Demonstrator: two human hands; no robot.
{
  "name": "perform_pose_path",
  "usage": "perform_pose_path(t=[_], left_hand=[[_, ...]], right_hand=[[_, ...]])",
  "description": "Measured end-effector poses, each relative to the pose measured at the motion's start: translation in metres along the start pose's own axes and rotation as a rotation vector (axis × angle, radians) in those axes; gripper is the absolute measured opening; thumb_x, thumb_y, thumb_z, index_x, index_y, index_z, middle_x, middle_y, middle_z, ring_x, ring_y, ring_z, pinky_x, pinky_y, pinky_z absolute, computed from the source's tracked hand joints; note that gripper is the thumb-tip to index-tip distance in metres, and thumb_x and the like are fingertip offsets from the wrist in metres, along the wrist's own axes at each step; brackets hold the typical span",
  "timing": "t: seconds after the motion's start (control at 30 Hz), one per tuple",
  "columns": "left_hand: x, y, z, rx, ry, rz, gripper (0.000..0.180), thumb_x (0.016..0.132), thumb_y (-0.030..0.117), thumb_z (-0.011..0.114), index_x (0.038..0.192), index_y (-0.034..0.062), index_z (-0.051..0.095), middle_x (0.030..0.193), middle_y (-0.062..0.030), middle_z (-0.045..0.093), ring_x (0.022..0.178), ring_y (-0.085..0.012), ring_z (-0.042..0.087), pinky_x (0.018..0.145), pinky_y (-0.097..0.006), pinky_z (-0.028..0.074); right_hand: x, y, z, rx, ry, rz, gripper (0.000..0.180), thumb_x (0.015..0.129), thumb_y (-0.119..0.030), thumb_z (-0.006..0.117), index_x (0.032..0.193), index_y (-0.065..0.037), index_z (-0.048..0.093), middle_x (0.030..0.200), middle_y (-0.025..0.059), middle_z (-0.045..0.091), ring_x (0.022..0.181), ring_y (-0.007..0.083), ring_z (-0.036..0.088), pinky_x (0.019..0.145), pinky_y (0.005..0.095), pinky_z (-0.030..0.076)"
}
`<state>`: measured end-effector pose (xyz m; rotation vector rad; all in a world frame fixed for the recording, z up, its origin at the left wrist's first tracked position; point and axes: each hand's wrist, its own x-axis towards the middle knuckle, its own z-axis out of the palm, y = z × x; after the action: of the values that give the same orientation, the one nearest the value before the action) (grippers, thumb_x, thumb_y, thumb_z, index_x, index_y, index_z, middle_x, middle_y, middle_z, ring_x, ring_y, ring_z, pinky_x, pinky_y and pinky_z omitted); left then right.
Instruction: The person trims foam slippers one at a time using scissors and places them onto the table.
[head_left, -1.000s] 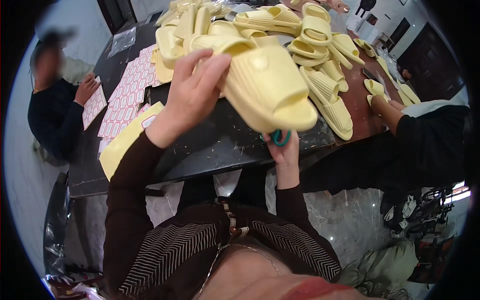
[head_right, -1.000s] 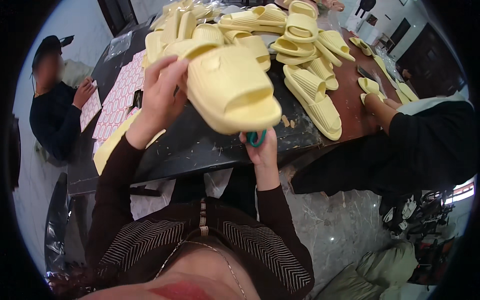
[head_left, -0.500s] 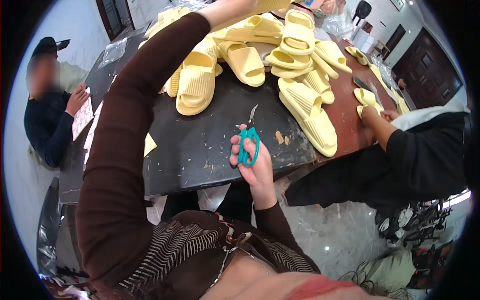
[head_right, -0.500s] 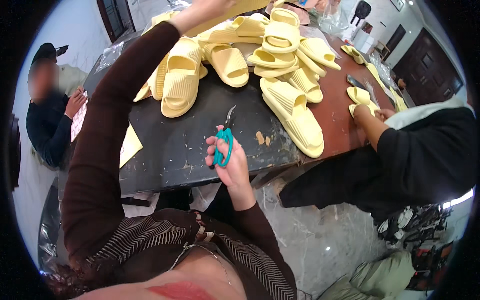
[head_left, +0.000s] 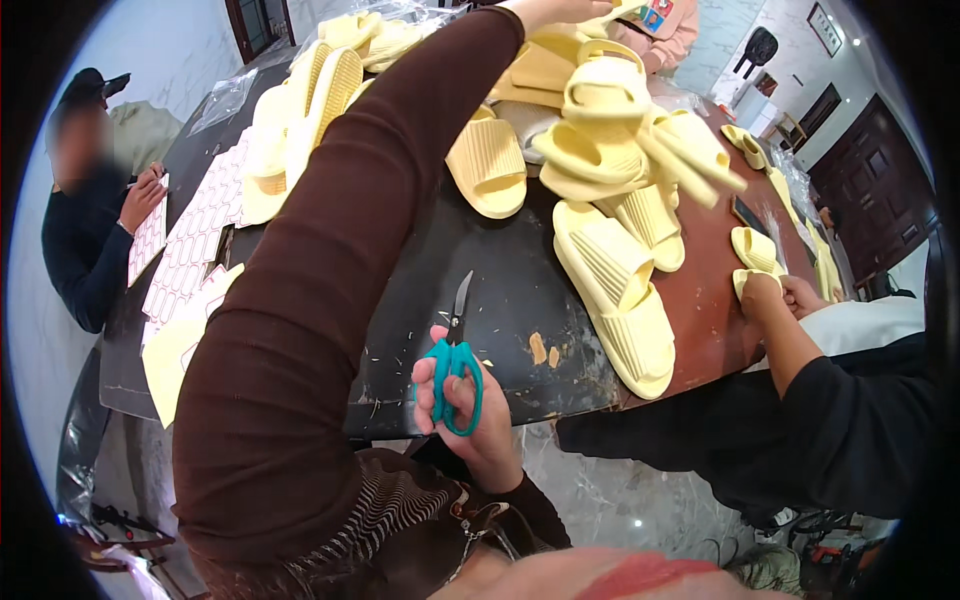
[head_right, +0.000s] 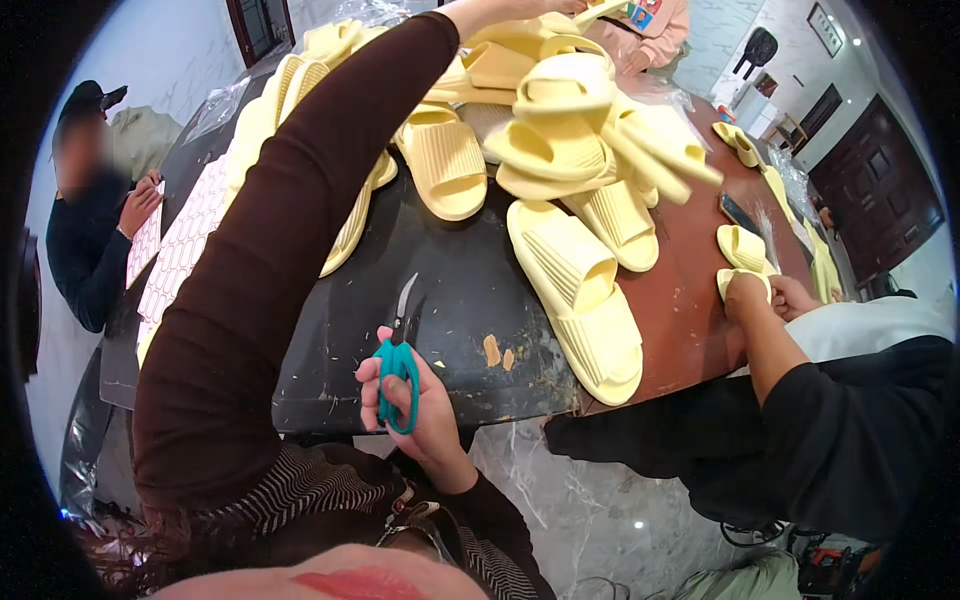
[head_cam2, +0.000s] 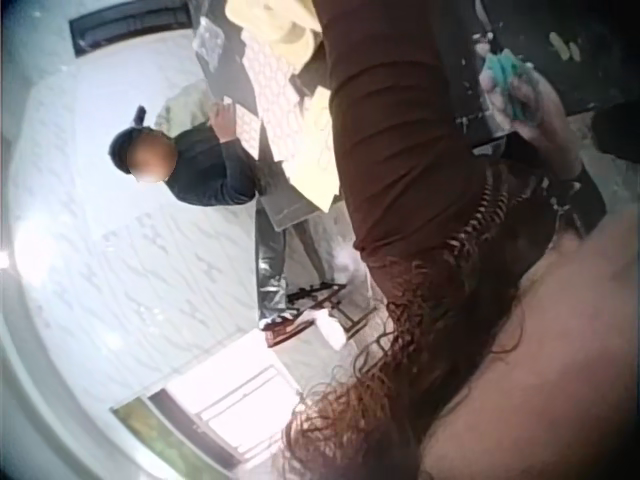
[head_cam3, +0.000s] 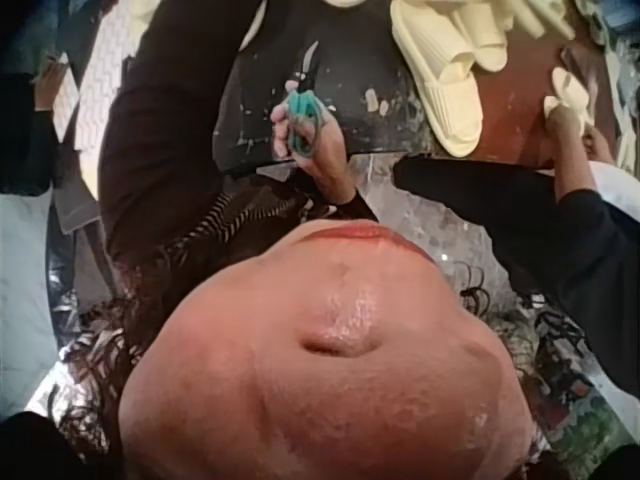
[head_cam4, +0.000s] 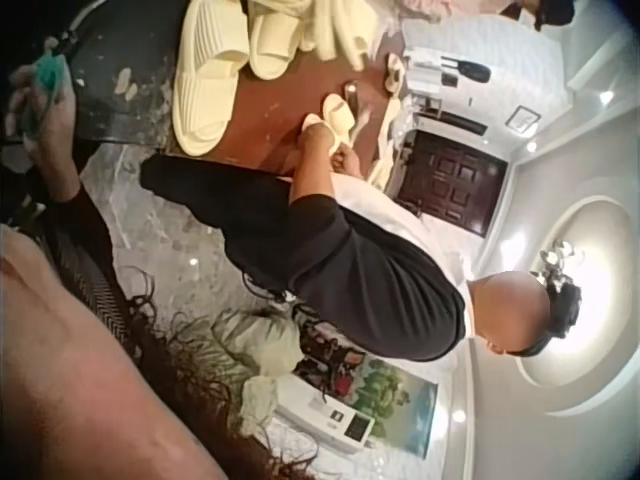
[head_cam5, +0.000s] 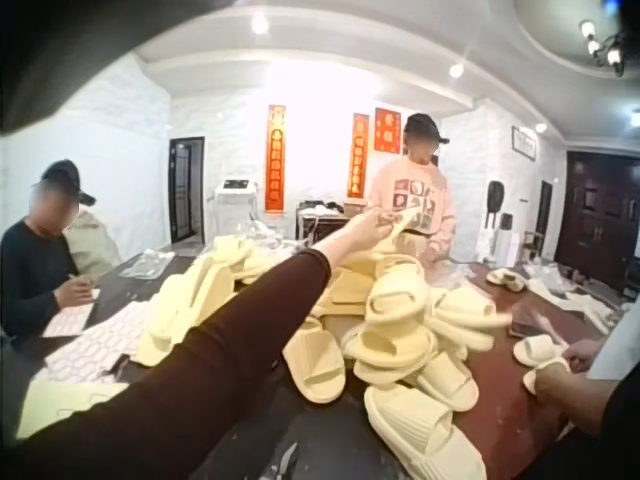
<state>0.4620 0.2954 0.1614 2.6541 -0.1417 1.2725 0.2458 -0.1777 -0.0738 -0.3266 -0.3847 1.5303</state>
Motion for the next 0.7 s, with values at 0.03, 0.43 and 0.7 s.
perform_pose_path(t=[0.03, 0.43, 0.7], left_hand=[[-0.008, 0.002, 0.010, -0.020, -0.017, -0.008, 0.038, 0.092, 0.033, 0.058, 0.119, 0.0074, 0.066, 0.108, -0.0197, 0.069, 0.101, -0.0323, 0.066, 0.082, -0.042, 0.053], [-0.094, 0.087, 0.016, 0.595, -0.118, -0.370, 0.044, 0.093, 0.042, 0.052, 0.100, 0.0017, 0.069, 0.096, -0.0253, 0.068, 0.092, -0.0409, 0.065, 0.080, -0.045, 0.051], [-0.159, 0.247, -0.158, 0.518, -0.447, -0.704, 0.047, 0.093, 0.042, 0.053, 0.088, -0.0027, 0.068, 0.086, -0.0253, 0.068, 0.083, -0.0413, 0.065, 0.074, -0.048, 0.050]], right_hand=[[0.000, -0.001, -0.004, 0.000, 0.002, 0.003, 0.059, 0.096, -0.009, 0.056, 0.147, -0.001, 0.028, 0.108, 0.0155, 0.059, 0.078, 0.0194, 0.061, 0.057, 0.0329, 0.052], [-0.002, 0.001, -0.006, 0.026, 0.053, -0.104, 0.060, 0.095, -0.013, 0.058, 0.146, -0.001, 0.029, 0.108, 0.0145, 0.060, 0.076, 0.0189, 0.061, 0.057, 0.0340, 0.052], [0.005, 0.005, -0.001, -0.053, 0.071, -0.156, 0.057, 0.091, -0.020, 0.068, 0.138, -0.002, 0.040, 0.104, 0.0119, 0.064, 0.078, 0.0170, 0.059, 0.053, 0.0309, 0.049]])
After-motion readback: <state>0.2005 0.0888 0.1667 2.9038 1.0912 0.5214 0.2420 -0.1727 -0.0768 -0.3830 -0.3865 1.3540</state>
